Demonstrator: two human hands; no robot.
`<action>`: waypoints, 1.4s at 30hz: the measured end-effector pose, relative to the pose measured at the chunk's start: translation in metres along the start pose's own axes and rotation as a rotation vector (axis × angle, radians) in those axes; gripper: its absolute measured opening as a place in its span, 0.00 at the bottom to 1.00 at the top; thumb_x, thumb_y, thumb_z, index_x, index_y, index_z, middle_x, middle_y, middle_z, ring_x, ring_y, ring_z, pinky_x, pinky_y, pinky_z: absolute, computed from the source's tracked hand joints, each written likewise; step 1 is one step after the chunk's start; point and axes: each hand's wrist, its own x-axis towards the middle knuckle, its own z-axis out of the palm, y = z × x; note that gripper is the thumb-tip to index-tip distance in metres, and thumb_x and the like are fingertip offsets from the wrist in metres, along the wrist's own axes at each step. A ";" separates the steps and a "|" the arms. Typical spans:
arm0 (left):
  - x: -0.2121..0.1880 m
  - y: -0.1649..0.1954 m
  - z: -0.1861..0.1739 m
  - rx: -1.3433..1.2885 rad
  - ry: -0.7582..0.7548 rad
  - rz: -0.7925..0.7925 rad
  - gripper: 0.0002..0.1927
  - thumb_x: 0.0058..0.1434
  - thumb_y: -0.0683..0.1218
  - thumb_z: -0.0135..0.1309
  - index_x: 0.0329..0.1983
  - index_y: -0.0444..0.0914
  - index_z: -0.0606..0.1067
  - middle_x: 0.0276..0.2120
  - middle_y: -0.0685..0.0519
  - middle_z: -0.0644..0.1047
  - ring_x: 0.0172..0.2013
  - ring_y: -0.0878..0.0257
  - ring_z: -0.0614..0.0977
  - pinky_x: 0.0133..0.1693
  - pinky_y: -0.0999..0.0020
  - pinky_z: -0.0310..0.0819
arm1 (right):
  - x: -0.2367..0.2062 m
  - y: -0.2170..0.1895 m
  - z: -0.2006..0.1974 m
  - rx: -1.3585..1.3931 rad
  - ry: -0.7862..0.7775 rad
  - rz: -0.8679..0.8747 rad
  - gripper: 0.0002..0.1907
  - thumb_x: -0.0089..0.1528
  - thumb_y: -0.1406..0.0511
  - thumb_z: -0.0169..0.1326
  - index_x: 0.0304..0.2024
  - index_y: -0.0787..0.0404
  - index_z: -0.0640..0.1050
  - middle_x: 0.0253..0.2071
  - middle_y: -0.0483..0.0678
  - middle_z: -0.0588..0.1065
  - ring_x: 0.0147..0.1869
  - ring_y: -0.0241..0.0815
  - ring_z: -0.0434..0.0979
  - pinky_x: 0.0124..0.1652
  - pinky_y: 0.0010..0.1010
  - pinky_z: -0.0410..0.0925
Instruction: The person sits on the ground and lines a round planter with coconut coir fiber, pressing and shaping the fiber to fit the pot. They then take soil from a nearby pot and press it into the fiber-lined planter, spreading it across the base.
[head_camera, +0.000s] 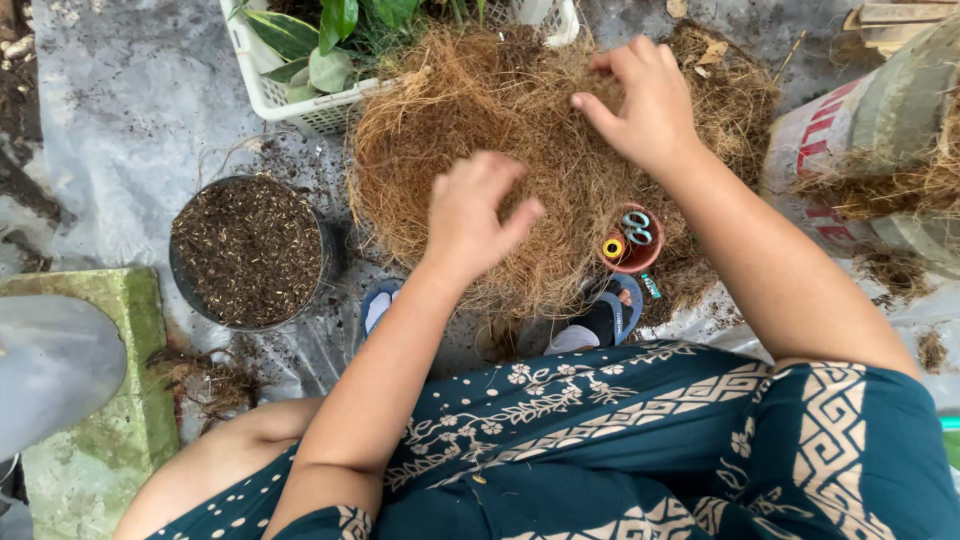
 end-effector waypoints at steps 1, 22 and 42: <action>0.000 -0.005 -0.004 0.043 0.172 -0.038 0.20 0.63 0.54 0.60 0.56 0.42 0.77 0.53 0.51 0.76 0.54 0.56 0.73 0.54 0.55 0.63 | 0.005 -0.005 0.001 -0.039 0.032 -0.061 0.33 0.67 0.42 0.59 0.64 0.56 0.77 0.57 0.54 0.73 0.62 0.53 0.66 0.60 0.46 0.63; 0.009 -0.056 0.015 0.464 -0.034 -0.052 0.45 0.58 0.64 0.58 0.73 0.38 0.61 0.74 0.46 0.55 0.74 0.47 0.53 0.66 0.22 0.28 | 0.089 -0.071 0.033 0.051 0.012 -0.404 0.24 0.53 0.58 0.68 0.49 0.59 0.80 0.46 0.53 0.71 0.54 0.54 0.65 0.50 0.46 0.59; 0.008 -0.119 -0.051 0.198 0.399 -0.468 0.32 0.61 0.57 0.62 0.62 0.35 0.72 0.55 0.40 0.74 0.58 0.44 0.72 0.55 0.43 0.57 | 0.113 -0.102 0.042 -0.076 -0.211 -0.244 0.21 0.61 0.60 0.63 0.54 0.60 0.75 0.54 0.56 0.74 0.64 0.57 0.68 0.63 0.56 0.56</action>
